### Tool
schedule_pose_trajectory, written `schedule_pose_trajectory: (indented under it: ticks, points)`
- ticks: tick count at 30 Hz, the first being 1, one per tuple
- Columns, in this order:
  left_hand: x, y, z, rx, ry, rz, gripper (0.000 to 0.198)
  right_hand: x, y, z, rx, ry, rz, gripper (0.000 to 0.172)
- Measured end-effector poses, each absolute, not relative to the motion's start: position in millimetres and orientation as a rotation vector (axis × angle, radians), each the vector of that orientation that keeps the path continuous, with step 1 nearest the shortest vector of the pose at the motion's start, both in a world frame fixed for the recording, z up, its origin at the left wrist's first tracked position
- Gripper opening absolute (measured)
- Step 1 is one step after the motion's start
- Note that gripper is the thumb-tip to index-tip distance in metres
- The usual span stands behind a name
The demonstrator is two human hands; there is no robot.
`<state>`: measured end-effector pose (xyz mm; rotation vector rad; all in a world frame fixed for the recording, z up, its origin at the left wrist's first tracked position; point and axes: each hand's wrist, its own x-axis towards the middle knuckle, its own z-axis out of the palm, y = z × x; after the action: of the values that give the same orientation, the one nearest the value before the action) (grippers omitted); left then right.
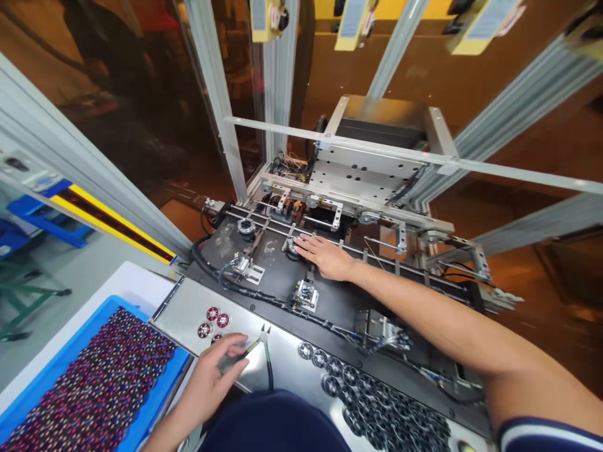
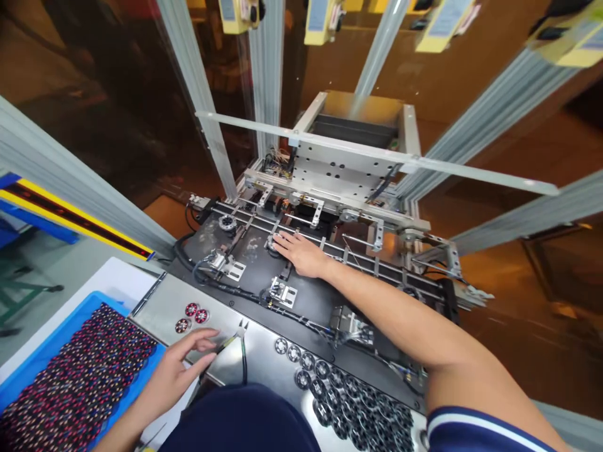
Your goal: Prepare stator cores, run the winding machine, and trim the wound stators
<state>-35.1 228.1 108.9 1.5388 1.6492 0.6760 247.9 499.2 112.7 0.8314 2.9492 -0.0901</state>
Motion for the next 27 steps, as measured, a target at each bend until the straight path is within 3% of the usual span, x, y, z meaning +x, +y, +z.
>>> schedule_pose_trajectory:
  ticks: [4, 8, 10, 15, 19, 22, 27]
  points:
    - [-70, 235, 123, 1.644, 1.751, 0.774, 0.036, 251, 504, 100, 0.847, 2.952, -0.107, 0.079]
    - [-104, 316, 142, 2.031, 1.889, 0.907, 0.039, 249, 502, 99, 0.834, 2.981, -0.087, 0.077]
    - [-112, 375, 145, 2.351, 1.888, 0.659, 0.042, 246, 501, 104, 0.813, 3.0, -0.058, 0.073]
    - [-105, 478, 129, 2.517, 1.762, 0.32, 0.045, 250, 486, 146, 0.877, 3.114, 0.081, 0.072]
    - [-95, 492, 108, 2.556, 1.697, 0.137, 0.053, 276, 429, 201, 1.148, 3.323, 0.299, 0.08]
    - [-92, 494, 104, 2.556, 1.696, 0.104, 0.057, 300, 361, 222, 1.442, 3.399, 0.425, 0.075]
    - [-93, 499, 125, 2.526, 1.738, 0.323, 0.06, 337, 248, 185, 2.14, 3.075, 0.641, 0.064]
